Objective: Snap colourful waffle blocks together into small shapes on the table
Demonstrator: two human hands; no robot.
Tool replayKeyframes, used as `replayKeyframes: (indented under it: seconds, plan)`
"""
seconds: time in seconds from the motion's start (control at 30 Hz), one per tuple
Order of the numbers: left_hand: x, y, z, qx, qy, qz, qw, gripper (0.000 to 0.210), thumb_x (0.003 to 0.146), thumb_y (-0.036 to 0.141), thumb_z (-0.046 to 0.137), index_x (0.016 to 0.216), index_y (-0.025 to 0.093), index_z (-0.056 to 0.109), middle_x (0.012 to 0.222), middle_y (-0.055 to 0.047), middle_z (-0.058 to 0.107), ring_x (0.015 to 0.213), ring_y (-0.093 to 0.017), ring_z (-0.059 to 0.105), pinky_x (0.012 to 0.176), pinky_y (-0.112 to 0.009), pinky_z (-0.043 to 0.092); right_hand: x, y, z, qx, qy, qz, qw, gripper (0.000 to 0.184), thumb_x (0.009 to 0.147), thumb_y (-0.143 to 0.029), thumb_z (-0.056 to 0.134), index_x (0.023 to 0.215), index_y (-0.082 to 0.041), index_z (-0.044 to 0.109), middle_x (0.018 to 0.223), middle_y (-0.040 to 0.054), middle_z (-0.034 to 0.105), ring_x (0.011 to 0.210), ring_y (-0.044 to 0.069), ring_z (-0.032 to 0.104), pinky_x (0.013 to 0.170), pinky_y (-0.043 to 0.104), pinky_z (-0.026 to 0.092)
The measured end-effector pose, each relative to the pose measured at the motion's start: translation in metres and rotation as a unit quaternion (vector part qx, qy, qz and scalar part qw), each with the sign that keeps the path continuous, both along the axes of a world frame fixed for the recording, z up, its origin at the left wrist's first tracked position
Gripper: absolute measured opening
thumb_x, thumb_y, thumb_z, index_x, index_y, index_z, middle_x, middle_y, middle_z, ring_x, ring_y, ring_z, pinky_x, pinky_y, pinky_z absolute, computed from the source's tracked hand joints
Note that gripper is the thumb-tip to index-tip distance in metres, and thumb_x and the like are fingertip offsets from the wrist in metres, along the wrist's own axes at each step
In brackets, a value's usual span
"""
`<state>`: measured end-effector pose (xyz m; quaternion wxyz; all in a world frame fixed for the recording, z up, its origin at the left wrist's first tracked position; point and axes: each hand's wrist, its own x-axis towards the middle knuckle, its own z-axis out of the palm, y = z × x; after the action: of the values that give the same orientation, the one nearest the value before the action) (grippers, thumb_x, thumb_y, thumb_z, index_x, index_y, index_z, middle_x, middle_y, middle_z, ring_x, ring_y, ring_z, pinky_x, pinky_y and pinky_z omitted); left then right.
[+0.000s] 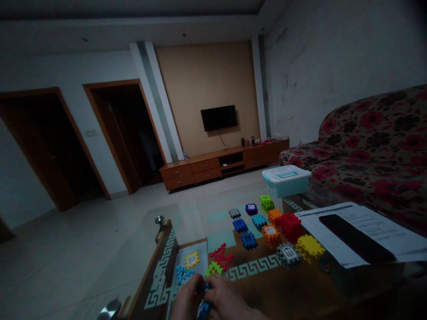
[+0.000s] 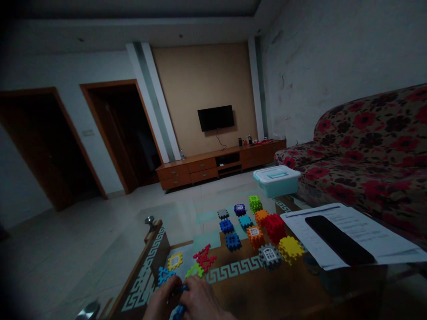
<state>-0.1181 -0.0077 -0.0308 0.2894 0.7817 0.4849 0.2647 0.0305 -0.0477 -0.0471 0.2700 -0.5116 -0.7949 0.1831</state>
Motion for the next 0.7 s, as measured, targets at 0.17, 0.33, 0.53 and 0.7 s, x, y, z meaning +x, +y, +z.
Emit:
replayKeyframes:
  seconds: [0.17,0.33,0.53,0.7]
  plan:
    - [-0.003,-0.006,0.011,-0.006,-0.068,-0.019,0.997,0.021,0.065,0.024,0.051,0.083,0.019,0.059,0.088,-0.007,0.064,0.078,-0.02,0.061,0.072,-0.031,0.049,0.001,-0.012,0.019,-0.031,-0.024,-0.029,0.999,0.021,0.072,-0.015,0.068,0.092,-0.02,0.069,0.107,0.0065,0.065,0.098,0.026,0.058,0.084,0.032,0.042]
    - [-0.032,0.019,-0.014,0.059,-0.037,0.075,0.995,0.038,0.075,0.025,0.042,0.107,0.012,0.056,0.114,-0.019,0.062,0.11,-0.027,0.059,0.096,-0.042,0.046,0.004,-0.017,0.028,-0.044,-0.007,-0.054,0.998,0.023,0.076,-0.018,0.067,0.099,-0.018,0.067,0.11,0.0092,0.066,0.102,0.028,0.058,0.089,0.035,0.042]
    - [-0.049,0.028,-0.021,0.098,0.221,0.082,0.967,0.049,0.073,0.002,0.036,0.119,0.006,0.054,0.127,-0.018,0.058,0.121,-0.022,0.052,0.106,-0.034,0.035,0.001,-0.018,0.04,-0.09,-0.017,-0.062,0.994,0.041,0.073,-0.01,0.066,0.113,-0.015,0.061,0.112,0.0119,0.067,0.103,0.029,0.061,0.087,0.033,0.045]
    - [-0.03,0.018,-0.001,0.036,0.319,0.091,0.943,0.054,0.071,-0.004,0.035,0.118,0.011,0.055,0.115,-0.012,0.064,0.106,-0.02,0.057,0.093,-0.028,0.039,0.003,-0.013,0.029,-0.072,0.017,-0.085,0.994,0.074,0.064,-0.003,0.067,0.134,-0.019,0.048,0.113,0.0115,0.068,0.103,0.029,0.061,0.088,0.033,0.043]
